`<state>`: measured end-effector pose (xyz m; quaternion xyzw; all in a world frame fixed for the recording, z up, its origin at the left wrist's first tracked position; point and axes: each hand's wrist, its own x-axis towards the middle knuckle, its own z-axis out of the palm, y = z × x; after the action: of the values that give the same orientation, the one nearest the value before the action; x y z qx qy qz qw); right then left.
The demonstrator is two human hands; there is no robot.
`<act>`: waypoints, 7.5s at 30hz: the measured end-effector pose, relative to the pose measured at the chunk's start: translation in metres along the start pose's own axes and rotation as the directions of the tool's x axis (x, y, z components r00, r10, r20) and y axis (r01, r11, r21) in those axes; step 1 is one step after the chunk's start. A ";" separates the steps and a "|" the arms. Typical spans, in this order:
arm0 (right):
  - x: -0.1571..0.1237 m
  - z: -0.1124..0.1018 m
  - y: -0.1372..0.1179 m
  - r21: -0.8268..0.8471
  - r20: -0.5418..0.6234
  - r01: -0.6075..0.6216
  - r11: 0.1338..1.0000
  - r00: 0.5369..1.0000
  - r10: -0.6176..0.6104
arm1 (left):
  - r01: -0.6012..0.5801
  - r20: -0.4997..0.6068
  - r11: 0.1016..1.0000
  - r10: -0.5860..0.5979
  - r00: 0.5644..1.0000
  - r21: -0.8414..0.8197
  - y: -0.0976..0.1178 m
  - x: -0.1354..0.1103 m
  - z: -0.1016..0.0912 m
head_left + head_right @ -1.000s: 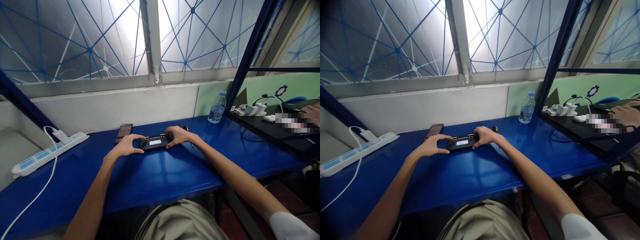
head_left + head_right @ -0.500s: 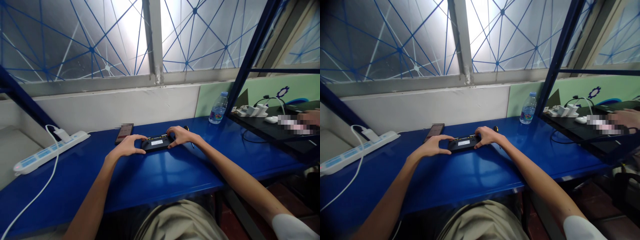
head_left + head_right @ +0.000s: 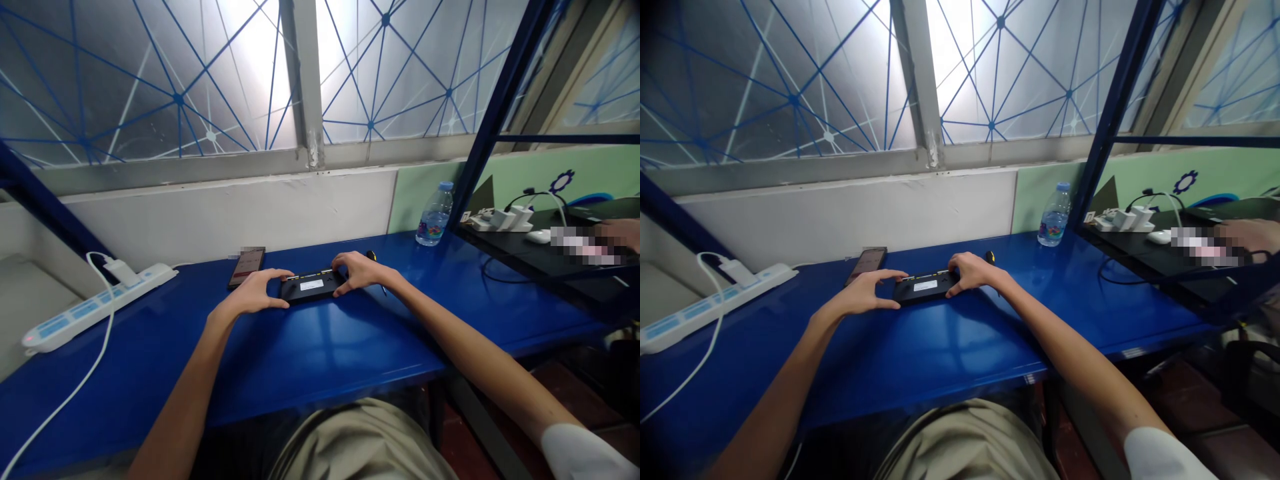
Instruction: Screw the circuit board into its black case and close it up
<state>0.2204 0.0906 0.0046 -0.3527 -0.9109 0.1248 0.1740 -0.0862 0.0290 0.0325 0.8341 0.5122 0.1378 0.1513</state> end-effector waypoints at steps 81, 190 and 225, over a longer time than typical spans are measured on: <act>-0.006 -0.006 -0.015 -0.065 0.056 -0.010 0.998 0.998 0.014 | 0.103 0.057 0.988 -0.110 0.992 0.116 0.000 0.000 -0.004; -0.023 -0.019 0.037 -0.241 -0.129 -0.646 0.724 0.761 0.636 | -0.040 0.044 0.995 0.036 0.998 0.089 0.007 0.002 0.020; -0.017 -0.018 0.008 0.507 -0.625 -0.030 0.862 0.675 0.391 | -0.067 0.014 0.992 0.065 0.998 0.108 0.018 0.006 0.030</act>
<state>0.2445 0.0862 0.0141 -0.4276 -0.6677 0.2090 0.5725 -0.0580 0.0231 0.0126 0.8583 0.4903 0.1103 0.1038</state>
